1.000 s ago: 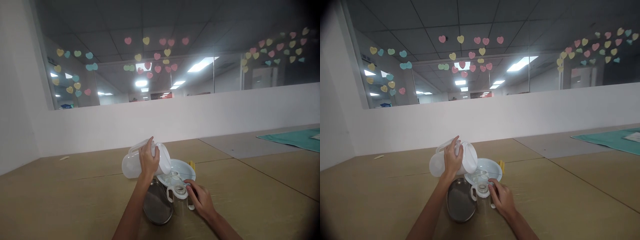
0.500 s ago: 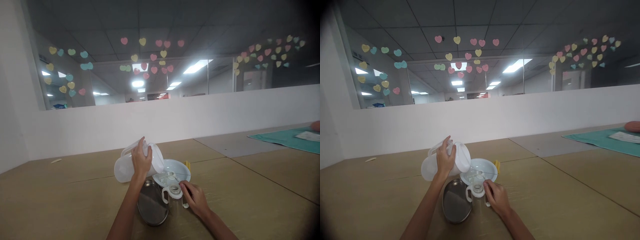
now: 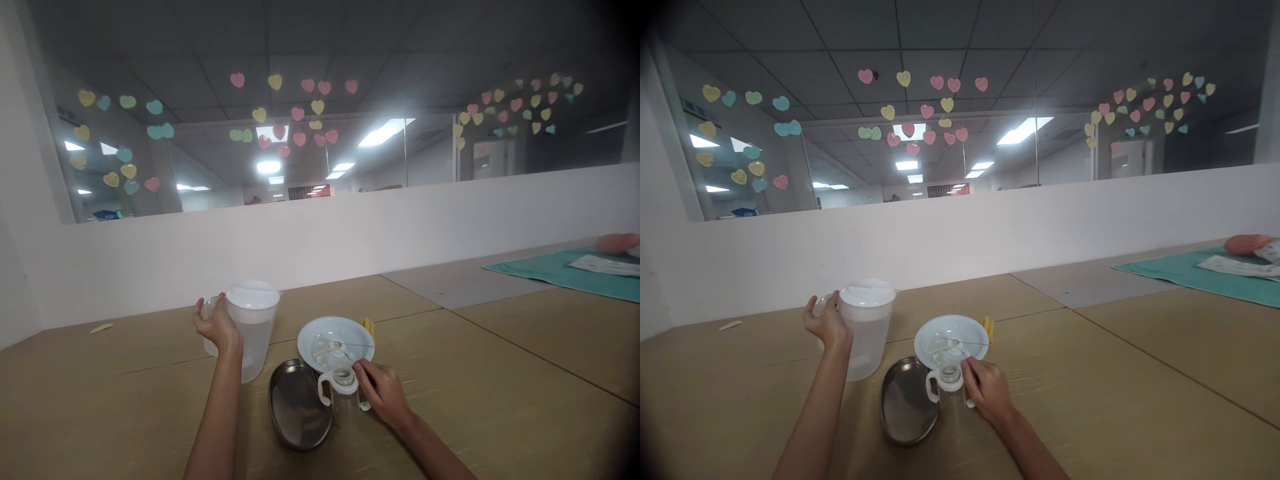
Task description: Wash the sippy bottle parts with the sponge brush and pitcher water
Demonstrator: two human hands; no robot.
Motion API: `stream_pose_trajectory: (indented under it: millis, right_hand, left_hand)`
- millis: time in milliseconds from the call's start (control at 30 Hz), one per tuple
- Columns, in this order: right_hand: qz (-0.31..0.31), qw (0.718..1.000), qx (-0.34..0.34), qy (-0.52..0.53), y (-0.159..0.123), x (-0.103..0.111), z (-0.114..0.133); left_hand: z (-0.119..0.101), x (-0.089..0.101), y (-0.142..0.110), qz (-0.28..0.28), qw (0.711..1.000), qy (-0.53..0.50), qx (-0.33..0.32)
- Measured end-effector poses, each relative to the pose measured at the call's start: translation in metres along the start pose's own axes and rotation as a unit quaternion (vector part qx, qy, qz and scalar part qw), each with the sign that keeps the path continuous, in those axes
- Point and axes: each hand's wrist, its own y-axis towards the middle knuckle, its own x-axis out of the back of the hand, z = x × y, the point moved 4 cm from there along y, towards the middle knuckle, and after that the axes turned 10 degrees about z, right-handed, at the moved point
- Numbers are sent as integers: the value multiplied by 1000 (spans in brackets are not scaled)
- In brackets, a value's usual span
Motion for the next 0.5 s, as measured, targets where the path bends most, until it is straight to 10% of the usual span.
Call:
stream_pose_trajectory:
  millis: [500]
  right_hand:
    - [-2, 1000, 24, 7, 0, 1, 2]
  left_hand:
    - [37, 27, 28, -32, 993, -14, 109]
